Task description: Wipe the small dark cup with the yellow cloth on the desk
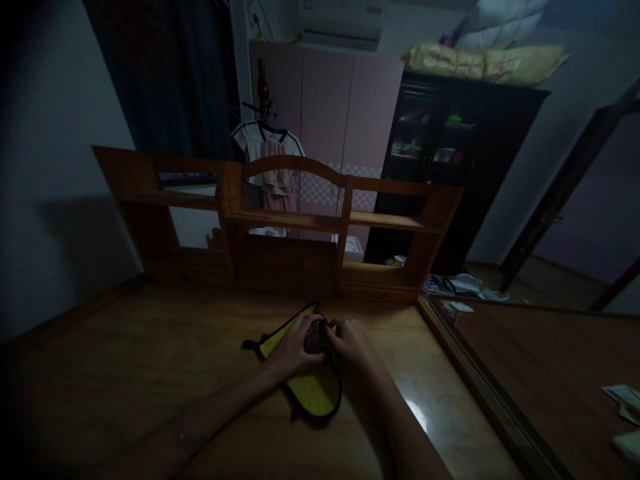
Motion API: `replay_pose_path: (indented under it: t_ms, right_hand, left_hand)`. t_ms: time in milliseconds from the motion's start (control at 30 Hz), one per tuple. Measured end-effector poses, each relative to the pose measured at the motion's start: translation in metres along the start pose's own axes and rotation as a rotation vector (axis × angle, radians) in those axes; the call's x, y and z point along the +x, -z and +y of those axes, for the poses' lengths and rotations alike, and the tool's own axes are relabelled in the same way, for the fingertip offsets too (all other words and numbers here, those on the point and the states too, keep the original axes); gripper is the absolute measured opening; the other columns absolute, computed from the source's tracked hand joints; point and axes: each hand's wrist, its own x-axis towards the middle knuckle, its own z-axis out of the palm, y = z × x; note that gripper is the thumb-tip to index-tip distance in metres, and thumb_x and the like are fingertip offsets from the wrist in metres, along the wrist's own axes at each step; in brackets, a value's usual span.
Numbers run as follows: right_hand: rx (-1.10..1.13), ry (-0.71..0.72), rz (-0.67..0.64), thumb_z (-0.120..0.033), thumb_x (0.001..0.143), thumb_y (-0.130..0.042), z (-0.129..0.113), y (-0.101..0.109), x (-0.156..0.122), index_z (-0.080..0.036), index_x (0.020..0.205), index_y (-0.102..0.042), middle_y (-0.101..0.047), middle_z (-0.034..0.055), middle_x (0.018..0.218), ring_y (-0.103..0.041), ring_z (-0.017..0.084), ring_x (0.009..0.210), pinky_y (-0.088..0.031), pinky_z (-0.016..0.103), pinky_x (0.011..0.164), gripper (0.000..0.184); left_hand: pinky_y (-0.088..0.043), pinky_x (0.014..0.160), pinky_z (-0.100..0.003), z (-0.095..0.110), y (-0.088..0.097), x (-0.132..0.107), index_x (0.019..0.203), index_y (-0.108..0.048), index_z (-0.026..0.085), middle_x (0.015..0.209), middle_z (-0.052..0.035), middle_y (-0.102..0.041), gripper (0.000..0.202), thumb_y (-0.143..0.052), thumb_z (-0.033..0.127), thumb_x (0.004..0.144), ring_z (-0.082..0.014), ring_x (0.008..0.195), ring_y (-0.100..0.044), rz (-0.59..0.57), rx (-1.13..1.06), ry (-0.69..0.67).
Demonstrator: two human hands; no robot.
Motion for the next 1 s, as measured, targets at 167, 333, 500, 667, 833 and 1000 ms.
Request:
replay_pose_path:
  t_ms: [167,333,500,667,833,1000]
  right_hand:
    - [0.044,0.042,-0.001,-0.032,0.089,-0.054,0.004,-0.020,-0.003,-0.017,0.115,-0.064,-0.072,0.0065,0.090,-0.065,0.019,0.076,-0.040,0.023,0.064,0.032]
    - [0.063,0.034,0.015,-0.032,0.089,-0.053,0.010,-0.024,-0.003,-0.016,0.113,-0.063,-0.072,0.0078,0.091,-0.065,0.021,0.078,-0.043,0.024,0.066,0.031]
    - [0.035,0.042,0.045,-0.034,0.090,-0.052,0.009,-0.023,-0.004,-0.016,0.110,-0.064,-0.072,0.0094,0.091,-0.066,0.022,0.079,-0.043,0.026,0.068,0.030]
    - [0.026,0.039,0.016,-0.029,0.091,-0.050,0.007,-0.020,-0.006,-0.017,0.118,-0.062,-0.072,0.0096,0.096,-0.067,0.023,0.084,-0.044,0.026,0.071,0.032]
    - [0.019,0.029,0.005,-0.026,0.094,-0.044,0.003,-0.021,-0.005,-0.017,0.115,-0.062,-0.072,0.0104,0.094,-0.067,0.023,0.083,-0.043,0.026,0.068,0.029]
    - [0.072,0.038,-0.011,-0.022,0.092,-0.046,0.002,-0.027,-0.005,-0.020,0.122,-0.056,-0.072,0.0097,0.096,-0.068,0.023,0.081,-0.043,0.025,0.065,0.032]
  left_hand:
    - [-0.043,0.101,-0.038,0.003,0.002,-0.002,0.126,-0.046,0.027,0.122,-0.0040,-0.046,0.071,-0.078,0.019,0.064,-0.0232,0.113,-0.051,-0.019,0.011,-0.024]
    - [-0.042,0.102,-0.039,0.004,0.001,-0.002,0.127,-0.046,0.027,0.122,-0.0041,-0.046,0.069,-0.077,0.021,0.065,-0.0239,0.114,-0.050,-0.022,0.021,-0.034]
    - [-0.042,0.103,-0.040,0.004,0.000,-0.002,0.127,-0.046,0.027,0.122,-0.0044,-0.046,0.072,-0.078,0.019,0.064,-0.0247,0.115,-0.050,-0.024,0.030,-0.049]
    - [-0.043,0.101,-0.038,0.007,0.001,-0.003,0.128,-0.046,0.028,0.123,-0.0043,-0.045,0.073,-0.078,0.018,0.063,-0.0236,0.114,-0.050,-0.035,0.014,-0.053]
    - [-0.043,0.101,-0.039,0.006,0.000,-0.004,0.129,-0.045,0.028,0.123,-0.0046,-0.045,0.074,-0.077,0.018,0.063,-0.0240,0.114,-0.050,-0.025,0.020,-0.045]
    - [-0.043,0.100,-0.040,0.002,-0.001,-0.003,0.132,-0.042,0.028,0.126,-0.0057,-0.044,0.076,-0.077,0.021,0.064,-0.0244,0.114,-0.051,-0.019,0.046,-0.009]
